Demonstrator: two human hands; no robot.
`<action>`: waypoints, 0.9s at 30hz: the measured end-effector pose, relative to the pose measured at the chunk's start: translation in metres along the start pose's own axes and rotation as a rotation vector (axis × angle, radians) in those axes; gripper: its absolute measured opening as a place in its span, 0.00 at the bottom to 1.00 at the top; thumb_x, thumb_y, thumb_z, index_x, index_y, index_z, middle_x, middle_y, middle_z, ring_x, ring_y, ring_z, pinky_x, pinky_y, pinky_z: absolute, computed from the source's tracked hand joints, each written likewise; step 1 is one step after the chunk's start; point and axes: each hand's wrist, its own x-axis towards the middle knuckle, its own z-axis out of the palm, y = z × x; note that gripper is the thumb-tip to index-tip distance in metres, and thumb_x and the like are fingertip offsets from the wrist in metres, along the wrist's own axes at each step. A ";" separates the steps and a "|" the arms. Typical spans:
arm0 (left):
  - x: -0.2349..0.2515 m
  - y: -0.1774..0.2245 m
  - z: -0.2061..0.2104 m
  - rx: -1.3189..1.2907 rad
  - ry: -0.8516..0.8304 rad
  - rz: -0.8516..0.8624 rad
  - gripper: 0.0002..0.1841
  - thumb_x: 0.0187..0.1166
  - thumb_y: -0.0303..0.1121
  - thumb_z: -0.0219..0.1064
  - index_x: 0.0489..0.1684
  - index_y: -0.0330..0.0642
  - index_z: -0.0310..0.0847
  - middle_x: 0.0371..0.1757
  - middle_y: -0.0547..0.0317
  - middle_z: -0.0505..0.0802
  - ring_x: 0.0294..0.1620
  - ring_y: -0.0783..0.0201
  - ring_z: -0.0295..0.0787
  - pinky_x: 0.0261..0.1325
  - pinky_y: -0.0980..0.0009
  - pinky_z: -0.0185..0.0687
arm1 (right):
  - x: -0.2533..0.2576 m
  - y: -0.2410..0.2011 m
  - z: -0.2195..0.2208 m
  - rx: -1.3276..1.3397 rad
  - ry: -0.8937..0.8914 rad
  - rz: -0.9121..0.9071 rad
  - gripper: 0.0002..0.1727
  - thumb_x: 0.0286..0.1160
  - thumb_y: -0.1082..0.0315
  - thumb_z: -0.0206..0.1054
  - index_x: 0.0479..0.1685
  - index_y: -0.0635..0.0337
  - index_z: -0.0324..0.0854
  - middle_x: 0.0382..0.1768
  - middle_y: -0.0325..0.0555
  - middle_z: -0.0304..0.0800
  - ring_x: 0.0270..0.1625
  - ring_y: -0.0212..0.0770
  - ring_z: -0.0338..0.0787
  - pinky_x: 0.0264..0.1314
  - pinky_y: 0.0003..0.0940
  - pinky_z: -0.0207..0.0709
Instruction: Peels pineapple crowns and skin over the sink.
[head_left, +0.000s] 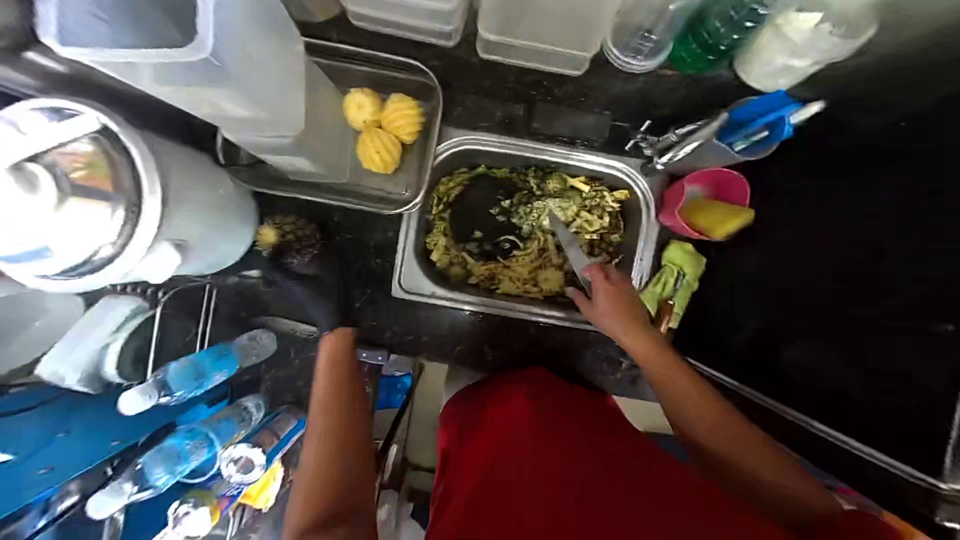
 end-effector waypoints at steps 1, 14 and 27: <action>0.018 -0.014 -0.007 0.024 0.071 -0.069 0.59 0.58 0.49 0.85 0.91 0.37 0.51 0.87 0.27 0.62 0.88 0.37 0.58 0.87 0.49 0.61 | 0.001 0.003 0.011 -0.011 -0.019 0.029 0.31 0.78 0.50 0.71 0.73 0.63 0.78 0.70 0.70 0.80 0.73 0.69 0.80 0.74 0.67 0.73; 0.075 -0.050 0.000 -0.314 -0.099 -0.077 0.57 0.52 0.33 0.88 0.88 0.39 0.52 0.81 0.44 0.76 0.81 0.60 0.74 0.83 0.63 0.71 | -0.025 0.038 0.003 0.107 -0.007 0.024 0.29 0.83 0.62 0.55 0.85 0.52 0.66 0.67 0.61 0.85 0.65 0.59 0.89 0.67 0.60 0.81; -0.017 -0.022 -0.003 -1.405 -0.358 -0.391 0.34 0.84 0.71 0.34 0.58 0.60 0.79 0.52 0.65 0.90 0.57 0.62 0.86 0.63 0.49 0.83 | 0.031 -0.034 0.041 -0.093 -0.243 -0.264 0.30 0.89 0.62 0.56 0.88 0.25 0.68 0.66 0.54 0.88 0.59 0.60 0.91 0.59 0.66 0.83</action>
